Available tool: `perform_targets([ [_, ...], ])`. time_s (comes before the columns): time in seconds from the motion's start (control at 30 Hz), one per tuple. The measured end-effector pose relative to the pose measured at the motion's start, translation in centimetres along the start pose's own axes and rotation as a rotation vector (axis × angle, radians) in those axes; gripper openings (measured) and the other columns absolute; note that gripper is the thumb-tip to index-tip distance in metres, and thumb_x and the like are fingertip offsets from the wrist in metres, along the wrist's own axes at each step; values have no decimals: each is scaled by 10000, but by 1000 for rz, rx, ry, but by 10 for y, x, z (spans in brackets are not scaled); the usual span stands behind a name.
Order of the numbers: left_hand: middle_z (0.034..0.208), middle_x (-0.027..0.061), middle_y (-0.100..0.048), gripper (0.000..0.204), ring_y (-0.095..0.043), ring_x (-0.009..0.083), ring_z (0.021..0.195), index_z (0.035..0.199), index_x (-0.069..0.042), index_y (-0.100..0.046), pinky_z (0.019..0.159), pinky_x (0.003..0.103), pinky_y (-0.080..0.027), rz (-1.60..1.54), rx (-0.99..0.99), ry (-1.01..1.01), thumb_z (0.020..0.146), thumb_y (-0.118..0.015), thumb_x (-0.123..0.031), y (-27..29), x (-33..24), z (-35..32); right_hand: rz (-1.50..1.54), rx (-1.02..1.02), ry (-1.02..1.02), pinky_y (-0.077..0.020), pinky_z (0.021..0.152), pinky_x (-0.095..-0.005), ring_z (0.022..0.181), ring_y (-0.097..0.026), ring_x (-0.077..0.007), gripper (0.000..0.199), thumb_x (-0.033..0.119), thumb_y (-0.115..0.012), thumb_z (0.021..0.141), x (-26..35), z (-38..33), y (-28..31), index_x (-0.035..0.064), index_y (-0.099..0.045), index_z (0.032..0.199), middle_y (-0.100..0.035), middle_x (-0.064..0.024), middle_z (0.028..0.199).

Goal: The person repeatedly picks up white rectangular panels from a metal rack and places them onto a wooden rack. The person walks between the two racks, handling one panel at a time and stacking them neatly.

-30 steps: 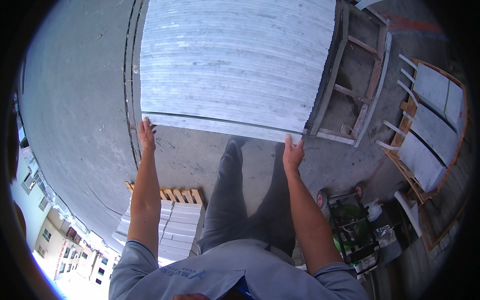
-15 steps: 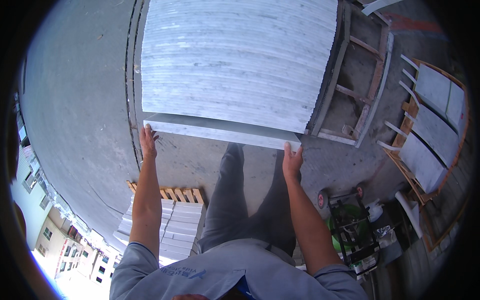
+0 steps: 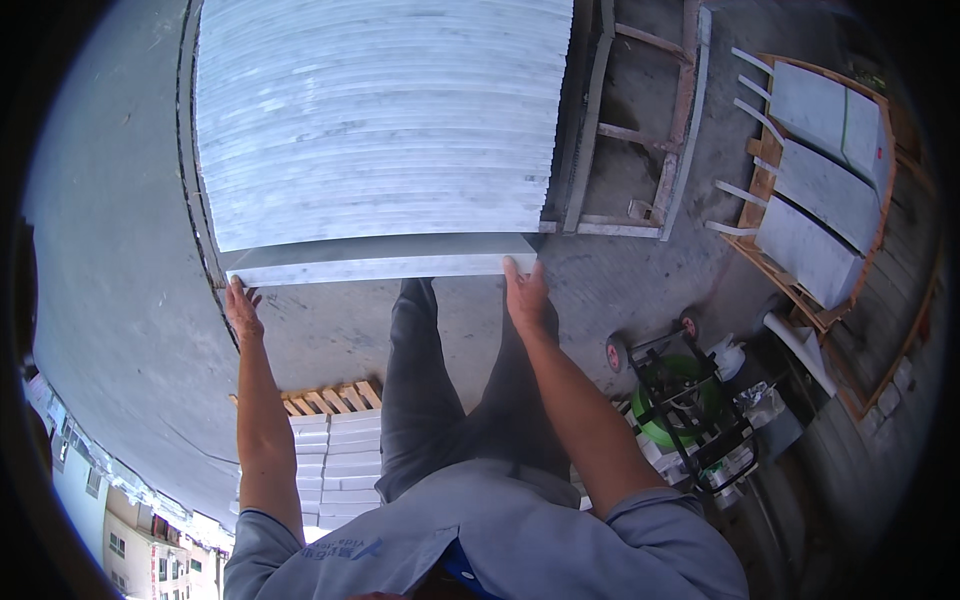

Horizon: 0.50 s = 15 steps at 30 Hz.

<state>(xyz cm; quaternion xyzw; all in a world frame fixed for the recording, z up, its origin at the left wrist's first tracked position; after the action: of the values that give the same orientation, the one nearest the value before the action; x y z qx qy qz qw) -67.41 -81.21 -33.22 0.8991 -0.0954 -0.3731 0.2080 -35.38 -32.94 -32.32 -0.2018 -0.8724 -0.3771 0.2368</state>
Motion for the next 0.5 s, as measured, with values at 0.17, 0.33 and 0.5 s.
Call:
perform_targets([
  [0.17, 1127, 95, -537, 582, -573, 238, 958, 1242, -32, -421, 754, 341, -425, 66, -27, -14, 884, -437, -490, -3, -1, -2, -86, -22, -29, -454, 746, -342, 856, -605, -265, 437, 368, -607, 817, 10, -3, 3, 0, -490, 1023, -625, -158, 920],
  [0.33, 1039, 24, -548, 500, -599, 182, 821, 1161, -81, -491, 692, 337, -424, 63, -48, -18, 875, -461, -490, -3, -7, -4, -131, -42, -28, -453, 745, -376, 862, -609, -333, 474, 413, -606, 797, 19, -5, 6, 1, -500, 1006, -628, -191, 902],
  [0.5, 1012, 14, -555, 488, -608, 169, 779, 1127, -83, -508, 676, 341, -415, 127, -41, -25, 876, -450, -497, -6, -12, -5, -76, -34, -43, -453, 743, -394, 868, -603, -348, 506, 443, -610, 781, 22, -4, 6, -2, -511, 1002, -622, -201, 899],
])
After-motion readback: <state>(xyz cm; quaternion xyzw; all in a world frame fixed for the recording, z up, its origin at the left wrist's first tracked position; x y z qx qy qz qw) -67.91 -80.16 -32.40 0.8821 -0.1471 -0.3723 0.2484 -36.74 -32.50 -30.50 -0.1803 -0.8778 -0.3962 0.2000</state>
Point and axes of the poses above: each hand's wrist, its own z-axis towards the middle knuckle, its own y-axis out of the back of the hand, x = y × z, the point moved 5 cm from there along z, towards the middle knuckle
